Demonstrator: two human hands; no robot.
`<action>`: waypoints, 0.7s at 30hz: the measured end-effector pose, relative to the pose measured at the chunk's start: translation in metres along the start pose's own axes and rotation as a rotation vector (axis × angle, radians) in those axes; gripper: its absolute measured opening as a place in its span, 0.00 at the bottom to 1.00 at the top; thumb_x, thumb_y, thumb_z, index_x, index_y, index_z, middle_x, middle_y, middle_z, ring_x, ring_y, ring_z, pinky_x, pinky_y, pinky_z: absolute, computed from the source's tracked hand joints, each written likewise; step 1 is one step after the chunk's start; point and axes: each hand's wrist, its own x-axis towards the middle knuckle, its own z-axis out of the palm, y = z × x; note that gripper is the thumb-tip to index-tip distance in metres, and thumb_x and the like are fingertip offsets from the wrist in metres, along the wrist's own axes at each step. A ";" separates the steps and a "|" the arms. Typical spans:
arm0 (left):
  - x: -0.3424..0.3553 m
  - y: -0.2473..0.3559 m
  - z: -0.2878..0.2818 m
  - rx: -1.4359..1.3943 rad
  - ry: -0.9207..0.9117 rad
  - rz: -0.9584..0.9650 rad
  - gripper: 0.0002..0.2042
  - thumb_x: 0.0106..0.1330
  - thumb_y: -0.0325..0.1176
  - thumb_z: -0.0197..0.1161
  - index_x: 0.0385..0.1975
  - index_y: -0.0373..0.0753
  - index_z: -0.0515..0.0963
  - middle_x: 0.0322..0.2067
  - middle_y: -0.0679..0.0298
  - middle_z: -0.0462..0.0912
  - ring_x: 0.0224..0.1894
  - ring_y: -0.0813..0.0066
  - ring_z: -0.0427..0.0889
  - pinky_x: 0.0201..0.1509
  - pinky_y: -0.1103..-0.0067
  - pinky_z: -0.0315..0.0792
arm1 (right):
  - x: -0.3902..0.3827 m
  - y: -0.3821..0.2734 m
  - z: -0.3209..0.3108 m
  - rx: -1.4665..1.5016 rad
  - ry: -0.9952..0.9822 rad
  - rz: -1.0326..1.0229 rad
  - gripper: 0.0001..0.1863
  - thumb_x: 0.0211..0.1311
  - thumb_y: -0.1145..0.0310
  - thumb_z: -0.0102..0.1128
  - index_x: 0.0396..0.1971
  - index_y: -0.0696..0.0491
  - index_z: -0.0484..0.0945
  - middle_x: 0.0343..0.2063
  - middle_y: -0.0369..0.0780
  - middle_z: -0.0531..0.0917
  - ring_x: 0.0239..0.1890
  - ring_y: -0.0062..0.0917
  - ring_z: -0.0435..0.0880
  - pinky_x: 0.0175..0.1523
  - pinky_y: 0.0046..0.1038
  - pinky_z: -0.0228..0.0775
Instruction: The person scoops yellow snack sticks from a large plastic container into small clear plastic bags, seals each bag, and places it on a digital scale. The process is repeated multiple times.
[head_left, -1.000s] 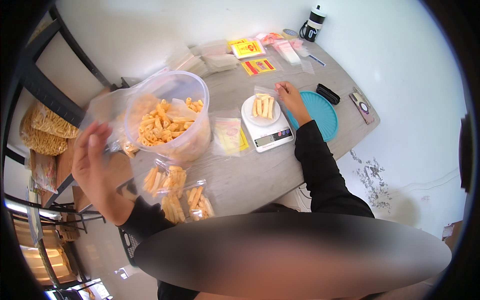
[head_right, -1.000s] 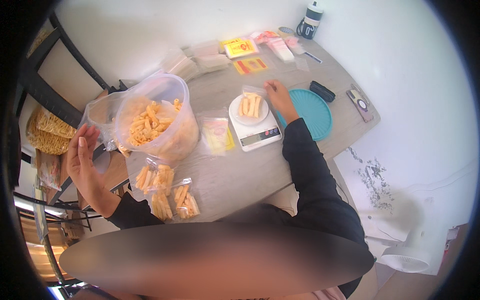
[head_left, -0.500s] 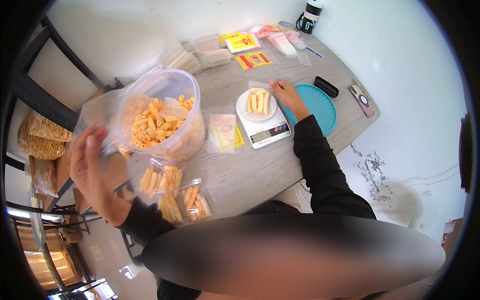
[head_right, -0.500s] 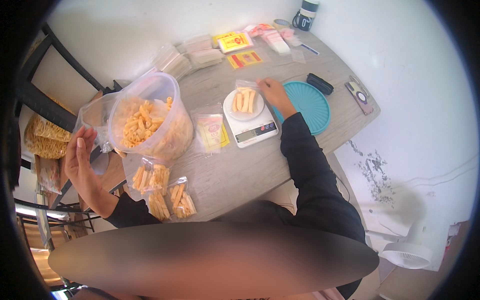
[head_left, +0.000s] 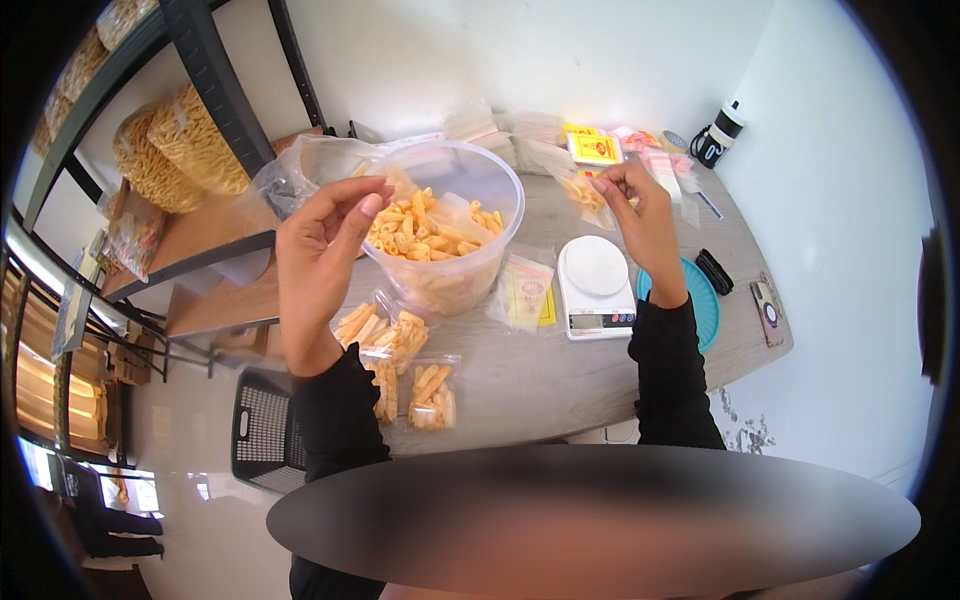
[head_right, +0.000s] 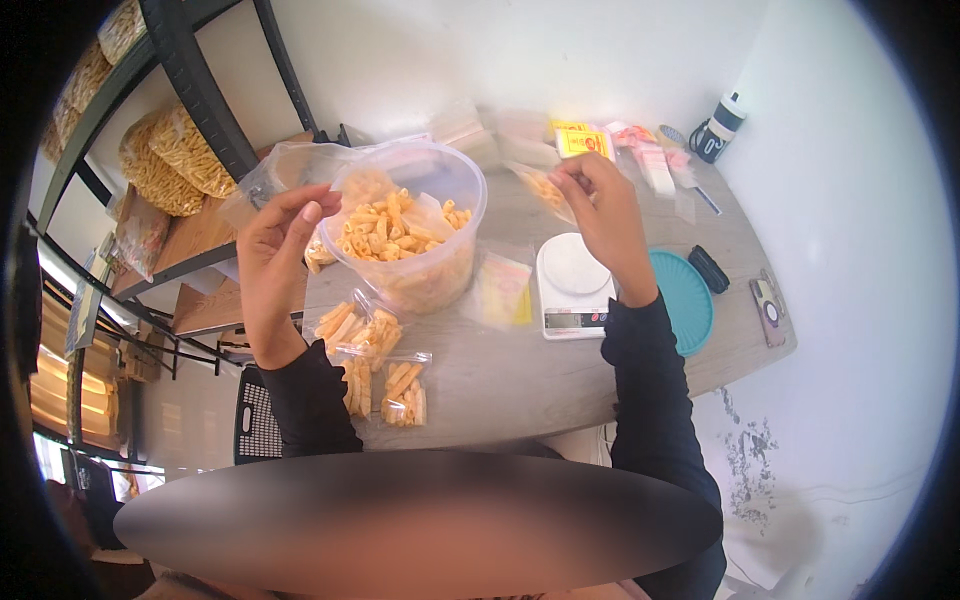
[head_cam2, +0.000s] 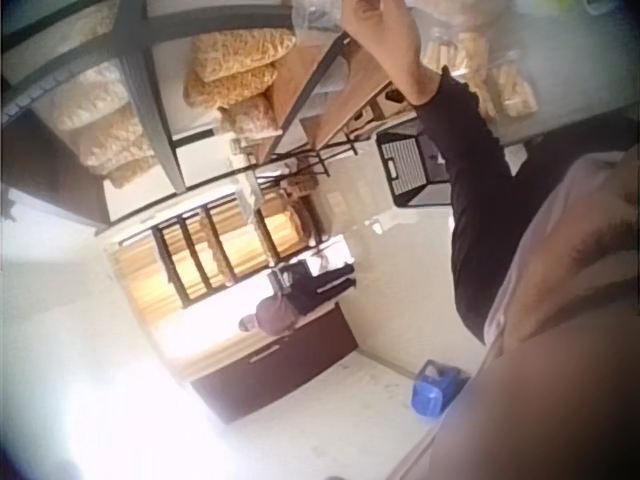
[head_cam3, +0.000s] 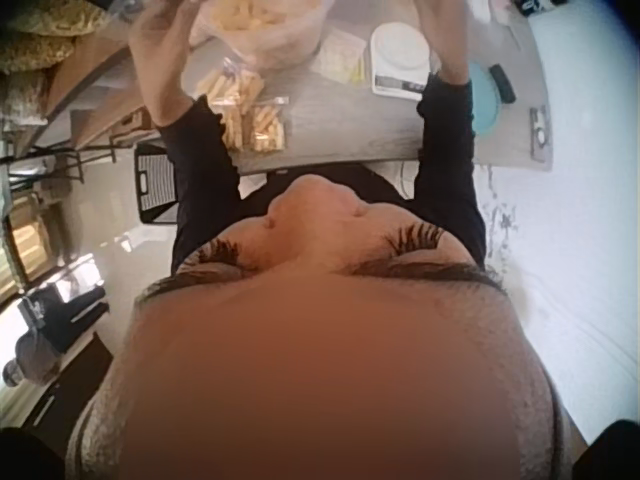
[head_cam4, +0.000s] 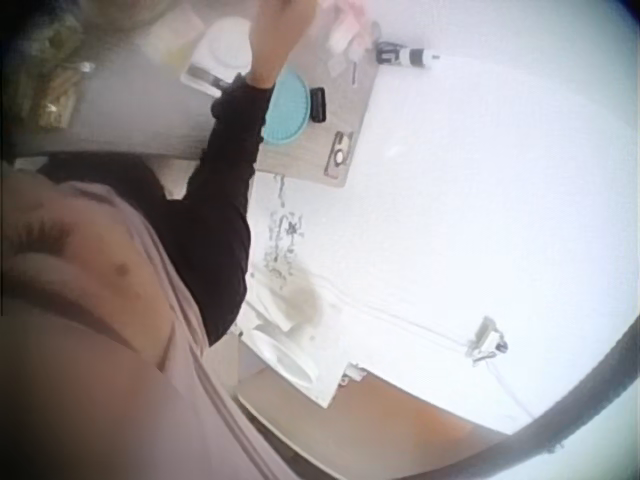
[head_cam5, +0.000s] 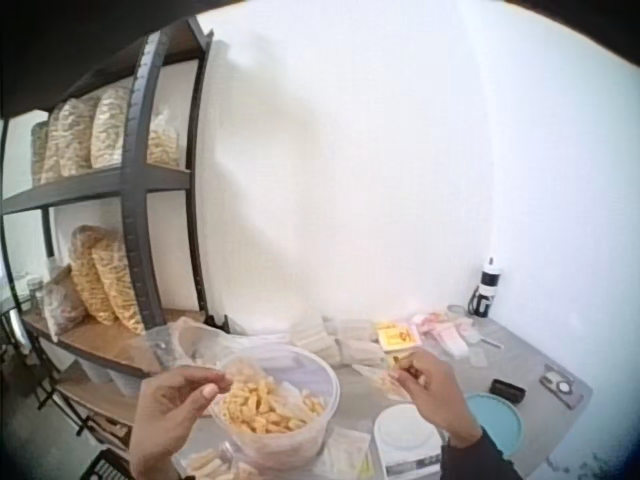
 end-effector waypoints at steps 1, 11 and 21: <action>0.000 0.001 0.003 0.017 -0.019 0.005 0.11 0.72 0.27 0.64 0.50 0.29 0.81 0.44 0.58 0.88 0.47 0.76 0.85 0.54 0.81 0.77 | 0.006 -0.019 0.001 0.028 -0.010 -0.096 0.06 0.67 0.71 0.65 0.36 0.58 0.82 0.31 0.36 0.82 0.33 0.19 0.76 0.39 0.23 0.67; -0.005 0.010 0.013 -0.009 -0.106 0.047 0.09 0.67 0.26 0.69 0.44 0.30 0.83 0.37 0.62 0.86 0.42 0.78 0.85 0.52 0.79 0.78 | 0.020 -0.114 0.064 0.432 -0.225 -0.185 0.05 0.66 0.71 0.67 0.35 0.57 0.82 0.32 0.34 0.83 0.36 0.18 0.77 0.43 0.22 0.68; 0.000 0.002 -0.009 0.236 0.028 0.092 0.04 0.64 0.25 0.71 0.34 0.31 0.84 0.34 0.66 0.85 0.39 0.82 0.82 0.45 0.83 0.75 | 0.015 -0.106 0.099 0.447 -0.279 -0.171 0.06 0.64 0.72 0.69 0.35 0.57 0.82 0.31 0.35 0.82 0.34 0.18 0.78 0.43 0.23 0.70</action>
